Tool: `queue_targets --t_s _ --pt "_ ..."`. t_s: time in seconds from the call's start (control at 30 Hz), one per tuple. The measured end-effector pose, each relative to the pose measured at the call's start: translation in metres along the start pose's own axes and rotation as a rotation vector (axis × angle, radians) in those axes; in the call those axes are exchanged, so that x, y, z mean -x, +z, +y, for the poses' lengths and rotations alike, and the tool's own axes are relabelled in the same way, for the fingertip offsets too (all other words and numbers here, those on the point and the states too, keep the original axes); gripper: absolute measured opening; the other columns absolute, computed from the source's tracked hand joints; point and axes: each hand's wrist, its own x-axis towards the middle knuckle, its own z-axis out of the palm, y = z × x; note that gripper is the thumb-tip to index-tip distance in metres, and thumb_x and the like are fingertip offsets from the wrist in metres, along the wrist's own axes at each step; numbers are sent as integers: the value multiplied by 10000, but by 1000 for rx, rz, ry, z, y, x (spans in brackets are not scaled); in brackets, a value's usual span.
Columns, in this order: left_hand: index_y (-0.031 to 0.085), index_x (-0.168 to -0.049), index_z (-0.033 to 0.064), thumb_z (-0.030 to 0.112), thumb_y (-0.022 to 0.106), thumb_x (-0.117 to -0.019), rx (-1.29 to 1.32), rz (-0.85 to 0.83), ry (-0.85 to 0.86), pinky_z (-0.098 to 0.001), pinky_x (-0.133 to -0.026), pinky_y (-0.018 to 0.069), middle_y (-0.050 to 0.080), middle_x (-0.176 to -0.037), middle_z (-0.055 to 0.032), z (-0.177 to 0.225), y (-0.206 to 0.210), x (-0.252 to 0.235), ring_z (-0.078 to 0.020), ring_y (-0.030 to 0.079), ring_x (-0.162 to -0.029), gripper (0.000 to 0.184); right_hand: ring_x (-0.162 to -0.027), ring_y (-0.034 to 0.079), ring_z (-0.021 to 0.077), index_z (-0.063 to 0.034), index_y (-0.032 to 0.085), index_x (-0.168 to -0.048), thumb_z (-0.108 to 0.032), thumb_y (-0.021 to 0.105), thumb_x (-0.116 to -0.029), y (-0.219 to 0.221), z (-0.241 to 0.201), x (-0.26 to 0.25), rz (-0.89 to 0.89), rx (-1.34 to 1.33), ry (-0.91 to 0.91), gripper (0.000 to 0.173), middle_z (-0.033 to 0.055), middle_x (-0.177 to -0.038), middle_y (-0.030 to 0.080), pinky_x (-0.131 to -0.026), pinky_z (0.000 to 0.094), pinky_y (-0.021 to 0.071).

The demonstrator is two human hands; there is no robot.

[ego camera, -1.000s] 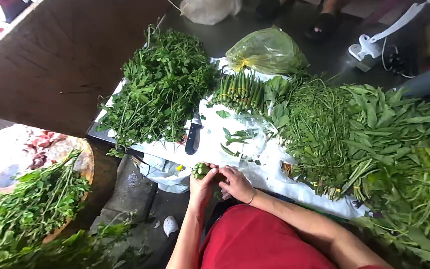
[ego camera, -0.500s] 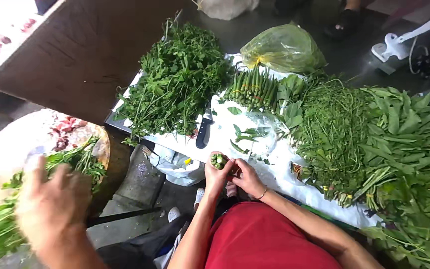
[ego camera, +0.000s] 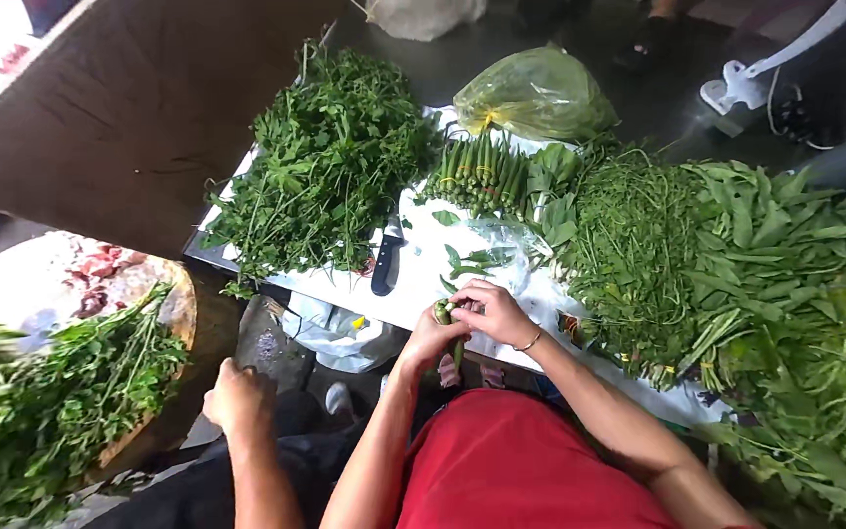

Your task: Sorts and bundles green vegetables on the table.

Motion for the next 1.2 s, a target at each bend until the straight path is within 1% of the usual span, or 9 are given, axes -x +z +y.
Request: queue_targets --t_s 0.1,0.23,0.33,0.57,0.77,0.93,1.0,1.13,1.2 --pt "593 -1141 -6 44 756 -813 22 -41 -30 -321 -718 613 702 -894 -60 -1 9 -5 -151 693 -749 370 -876 682 178 10 746 -1026 -154 688 -950 -10 2 2 5 13 2 190 143 -1024 703 -799 319 580" --pt "619 -1105 -12 54 768 -775 -190 46 51 -315 -713 608 696 -864 -40 -3 22 -12 -117 687 -741 369 -1040 642 225 -82 702 -1277 -349 765 -910 -22 1 5 -107 63 90 458 135 -1241 657 -879 404 540" --pt "656 -1122 -5 87 786 -783 -376 74 138 -329 -799 601 714 -940 -51 -4 27 -17 -104 692 -841 374 -1102 651 234 -83 733 -1196 -303 764 -907 -20 6 10 -53 61 84 365 131 -1219 674 -942 433 547" --pt "644 -1135 0 232 860 -743 -586 115 212 -362 -859 577 708 -974 -74 -2 40 -17 -129 686 -902 504 -995 671 218 -5 716 -1027 -286 746 -916 -23 3 27 100 37 139 304 152 -1149 679 -877 385 563" --pt "659 -1132 6 180 827 -766 -623 42 331 -320 -850 588 726 -967 -40 -1 45 -16 -84 695 -884 438 -954 665 213 -59 655 -1344 -231 732 -933 -36 3 51 117 22 93 452 166 -1202 657 -834 344 570" --pt "670 -1072 -34 153 782 -786 -727 -28 476 -324 -839 586 724 -917 -61 -3 56 -16 -90 696 -854 360 -1377 522 280 -80 532 -1498 -361 635 -1009 -35 0 69 103 170 5 573 154 -1500 536 -1151 427 433" --pt "669 -1046 -46 140 770 -797 -778 -28 473 -346 -843 576 718 -898 -79 -2 64 -15 -116 694 -847 327 -1435 470 281 -84 494 -1526 -399 580 -1034 -32 -1 75 87 243 -8 590 137 -1558 485 -1190 430 385" --pt "670 -1074 -46 163 752 -829 -833 -8 533 -396 -860 580 728 -919 -108 -14 74 -19 -169 711 -883 332 -1295 597 274 -88 635 -1397 -378 560 -1046 -25 7 86 298 389 -109 461 136 -1387 632 -1104 404 482" --pt "545 -1308 -68 155 742 -844 -827 -10 536 -431 -895 580 727 -1001 -148 -19 82 -17 -211 721 -938 551 -1180 655 279 -88 723 -1236 -360 566 -1045 -22 13 90 412 471 -174 368 135 -1234 694 -1011 402 544"
